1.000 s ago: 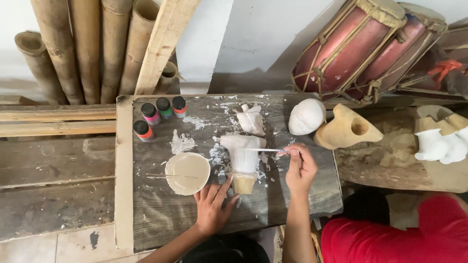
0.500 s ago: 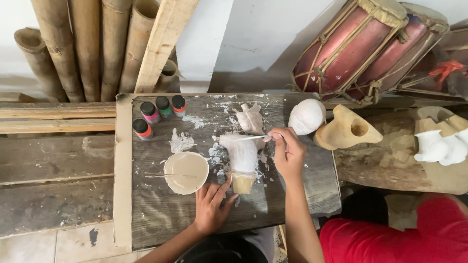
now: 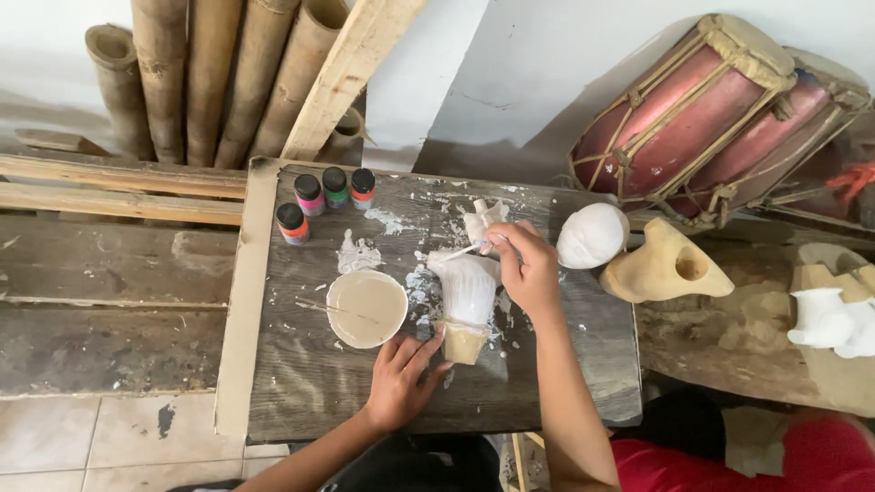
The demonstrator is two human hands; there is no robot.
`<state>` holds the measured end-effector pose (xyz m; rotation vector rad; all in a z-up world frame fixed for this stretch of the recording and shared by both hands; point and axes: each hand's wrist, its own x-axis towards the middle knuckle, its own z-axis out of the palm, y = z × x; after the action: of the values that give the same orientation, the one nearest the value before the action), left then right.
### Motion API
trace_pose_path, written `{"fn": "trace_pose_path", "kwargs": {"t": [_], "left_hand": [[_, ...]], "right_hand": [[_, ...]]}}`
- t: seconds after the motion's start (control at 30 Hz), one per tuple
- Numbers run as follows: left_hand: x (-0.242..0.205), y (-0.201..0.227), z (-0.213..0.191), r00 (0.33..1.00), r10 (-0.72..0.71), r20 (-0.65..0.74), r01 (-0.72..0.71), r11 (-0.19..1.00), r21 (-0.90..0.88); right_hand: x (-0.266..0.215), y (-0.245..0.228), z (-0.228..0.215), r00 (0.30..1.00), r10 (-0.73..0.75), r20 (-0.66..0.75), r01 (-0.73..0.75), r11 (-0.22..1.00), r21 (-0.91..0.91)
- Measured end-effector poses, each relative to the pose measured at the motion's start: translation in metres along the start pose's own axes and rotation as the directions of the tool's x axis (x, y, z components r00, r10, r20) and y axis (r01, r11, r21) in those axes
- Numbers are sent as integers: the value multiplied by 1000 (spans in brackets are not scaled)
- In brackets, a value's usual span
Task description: Applying a white coating to a small sculpture using a thin stick
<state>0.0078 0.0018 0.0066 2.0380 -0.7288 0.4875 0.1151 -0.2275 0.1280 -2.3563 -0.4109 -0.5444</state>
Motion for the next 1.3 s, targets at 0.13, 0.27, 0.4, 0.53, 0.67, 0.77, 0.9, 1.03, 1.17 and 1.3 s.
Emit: {"fn": "trace_pose_path", "kwargs": {"t": [0.13,0.27,0.4,0.53,0.67,0.77,0.9,1.03,1.17,1.3], "left_hand": [[0,-1,-1,999,28,-26,-28,1000,-14],[-3,-2,3,1000,8,-24,-7,1000,15],[1,1,-2,1000,8,9,-8,1000,3],[3,3,-5,999,6,33,-6,1000,-4],[5,2,-6,999,12,31,-12,1000,-4],[3,3,-6,999,6,46,-5,1000,-7],[2,2,-4,999,1,50,0,1000,-12],[5,4,-6,1000,0,25,0,1000,-2],[4,4,-5,999,7,31,-7,1000,6],[6,5,-6,1000,0,26,0,1000,-7]], "right_hand": [[7,-4,0,1000,-7,-2,7,1000,16],[14,-8,6,1000,-8,6,8,1000,22],[10,-7,6,998,-33,46,31,999,39],[11,-5,9,1000,22,3,-22,999,44],[12,1,9,1000,24,-6,-24,999,32],[9,1,3,1000,15,-8,-15,1000,4],[10,5,6,998,46,-41,-46,999,0],[8,2,0,998,45,-34,-46,998,-31],[10,-8,-15,999,50,-9,-50,998,49],[11,-3,-9,998,49,-35,-48,999,7]]}}
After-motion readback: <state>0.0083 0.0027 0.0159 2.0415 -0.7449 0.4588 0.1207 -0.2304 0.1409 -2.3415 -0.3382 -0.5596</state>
